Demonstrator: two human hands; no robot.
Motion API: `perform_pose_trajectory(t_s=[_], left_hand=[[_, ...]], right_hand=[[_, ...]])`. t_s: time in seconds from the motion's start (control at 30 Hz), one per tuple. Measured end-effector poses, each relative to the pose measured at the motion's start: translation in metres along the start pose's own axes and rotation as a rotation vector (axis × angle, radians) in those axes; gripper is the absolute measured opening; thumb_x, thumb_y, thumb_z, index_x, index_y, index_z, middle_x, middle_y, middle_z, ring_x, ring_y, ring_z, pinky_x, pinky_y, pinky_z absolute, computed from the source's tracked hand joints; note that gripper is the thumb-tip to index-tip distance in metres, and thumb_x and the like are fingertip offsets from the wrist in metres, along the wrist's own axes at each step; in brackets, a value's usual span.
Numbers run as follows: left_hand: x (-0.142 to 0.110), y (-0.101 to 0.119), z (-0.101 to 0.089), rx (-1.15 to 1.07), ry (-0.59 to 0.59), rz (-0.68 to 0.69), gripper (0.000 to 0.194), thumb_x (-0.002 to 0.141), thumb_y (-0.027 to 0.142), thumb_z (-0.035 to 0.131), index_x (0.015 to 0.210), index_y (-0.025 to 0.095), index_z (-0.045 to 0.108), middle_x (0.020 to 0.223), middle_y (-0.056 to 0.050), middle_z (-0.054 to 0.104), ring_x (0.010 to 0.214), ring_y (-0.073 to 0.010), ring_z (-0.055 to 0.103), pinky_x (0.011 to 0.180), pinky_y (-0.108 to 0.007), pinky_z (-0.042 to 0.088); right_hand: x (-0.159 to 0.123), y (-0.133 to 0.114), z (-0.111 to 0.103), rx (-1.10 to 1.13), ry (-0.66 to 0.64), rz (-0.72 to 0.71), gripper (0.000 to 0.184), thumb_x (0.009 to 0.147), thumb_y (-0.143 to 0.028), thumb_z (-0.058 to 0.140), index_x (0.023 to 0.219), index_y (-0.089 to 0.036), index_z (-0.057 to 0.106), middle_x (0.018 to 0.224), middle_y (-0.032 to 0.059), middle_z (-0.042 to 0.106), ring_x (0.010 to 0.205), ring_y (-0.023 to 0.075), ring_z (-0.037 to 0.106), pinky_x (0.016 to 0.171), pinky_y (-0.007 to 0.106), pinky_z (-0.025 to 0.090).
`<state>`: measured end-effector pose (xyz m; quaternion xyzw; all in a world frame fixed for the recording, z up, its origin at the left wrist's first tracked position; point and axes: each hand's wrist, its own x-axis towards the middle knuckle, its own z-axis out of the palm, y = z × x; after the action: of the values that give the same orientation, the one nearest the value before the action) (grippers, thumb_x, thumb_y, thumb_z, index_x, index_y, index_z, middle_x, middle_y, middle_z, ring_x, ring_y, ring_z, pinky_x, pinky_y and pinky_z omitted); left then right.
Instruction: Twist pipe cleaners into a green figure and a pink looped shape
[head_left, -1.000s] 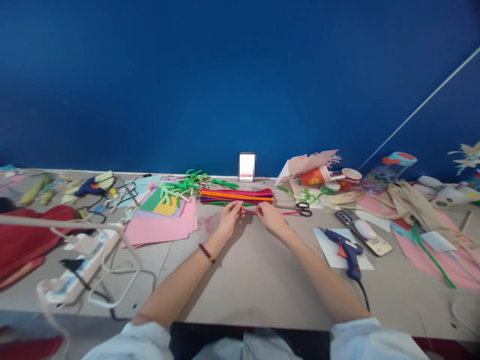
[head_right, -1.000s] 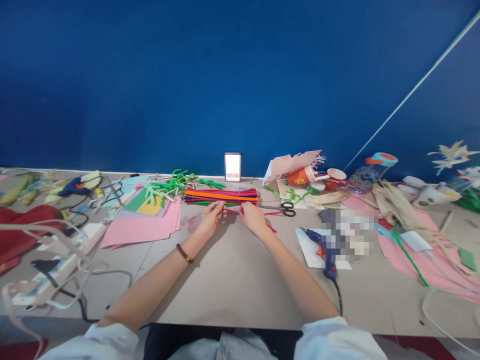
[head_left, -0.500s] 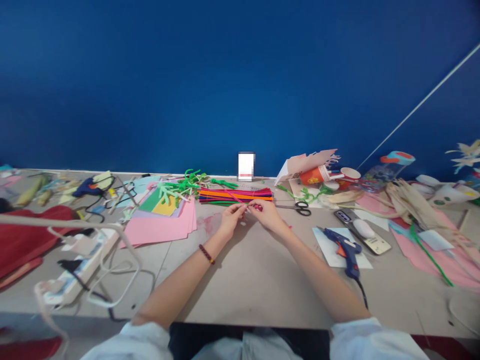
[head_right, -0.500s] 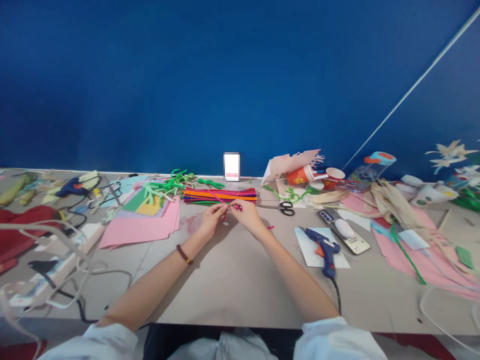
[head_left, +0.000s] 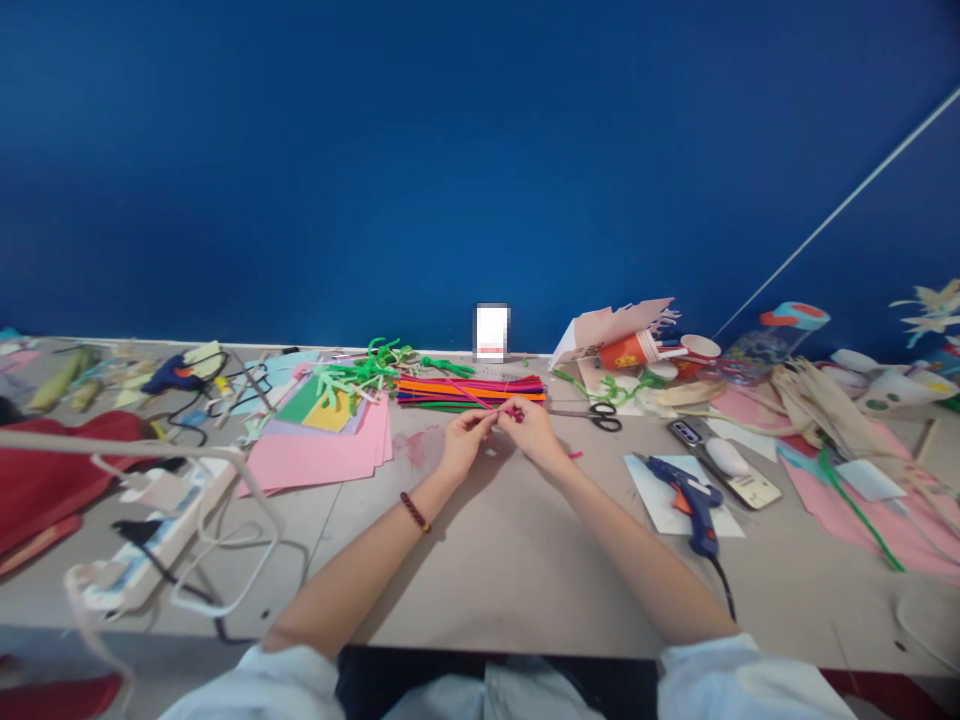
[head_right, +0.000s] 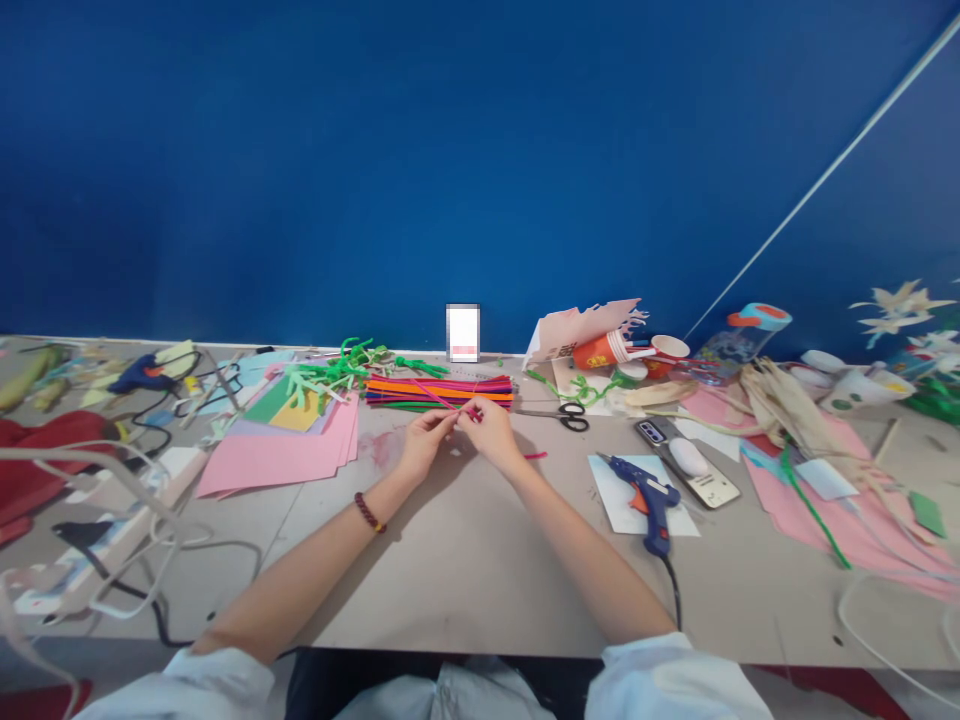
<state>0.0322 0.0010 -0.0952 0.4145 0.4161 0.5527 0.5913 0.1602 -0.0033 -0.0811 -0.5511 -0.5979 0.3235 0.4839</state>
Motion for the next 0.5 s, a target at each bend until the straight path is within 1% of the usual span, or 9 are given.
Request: perform_pose_trajectory(t_s=[0.1,0.17,0.37,0.5], left_hand=[[0.0004,-0.0001,0.0004,0.026,0.013,0.060,0.024,0.055,0.034,0.079,0.069,0.016,0.072,0.062,-0.002,0.065,0.053,-0.0089,0.051,0.050,-0.020,0.040],[0.0008,0.0000,0.0000,0.036,0.009,0.072,0.024,0.056,0.034,0.079,0.070,0.016,0.072,0.064,-0.003,0.065,0.054,-0.0095,0.053,0.050,-0.020,0.041],[0.0008,0.0012,-0.0009,0.030,-0.001,0.071,0.022,0.059,0.032,0.077,0.073,0.015,0.073,0.067,-0.004,0.067,0.054,-0.0086,0.051,0.050,-0.020,0.040],[0.0000,0.0016,-0.0003,0.033,0.009,0.052,0.022,0.058,0.032,0.078,0.071,0.015,0.073,0.066,-0.003,0.066,0.053,-0.0083,0.050,0.051,-0.021,0.040]], right_hand=[[0.0007,-0.0009,0.0001,0.083,-0.016,0.029,0.018,0.068,-0.034,0.054,0.070,-0.017,0.058,0.068,0.0011,0.060,0.062,0.0142,0.051,0.061,0.025,0.039],[0.0016,-0.0009,-0.0004,0.125,-0.030,0.027,0.019,0.068,-0.035,0.055,0.070,-0.017,0.059,0.070,0.0018,0.061,0.064,0.0149,0.053,0.063,0.026,0.040],[0.0028,0.0006,-0.0006,0.157,-0.035,0.012,0.020,0.069,-0.037,0.055,0.070,-0.017,0.059,0.073,0.0030,0.063,0.070,0.0171,0.056,0.068,0.028,0.041],[0.0013,0.0010,-0.0005,0.129,-0.037,-0.006,0.017,0.070,-0.034,0.054,0.069,-0.018,0.056,0.071,0.0015,0.060,0.067,0.0159,0.054,0.064,0.027,0.040]])
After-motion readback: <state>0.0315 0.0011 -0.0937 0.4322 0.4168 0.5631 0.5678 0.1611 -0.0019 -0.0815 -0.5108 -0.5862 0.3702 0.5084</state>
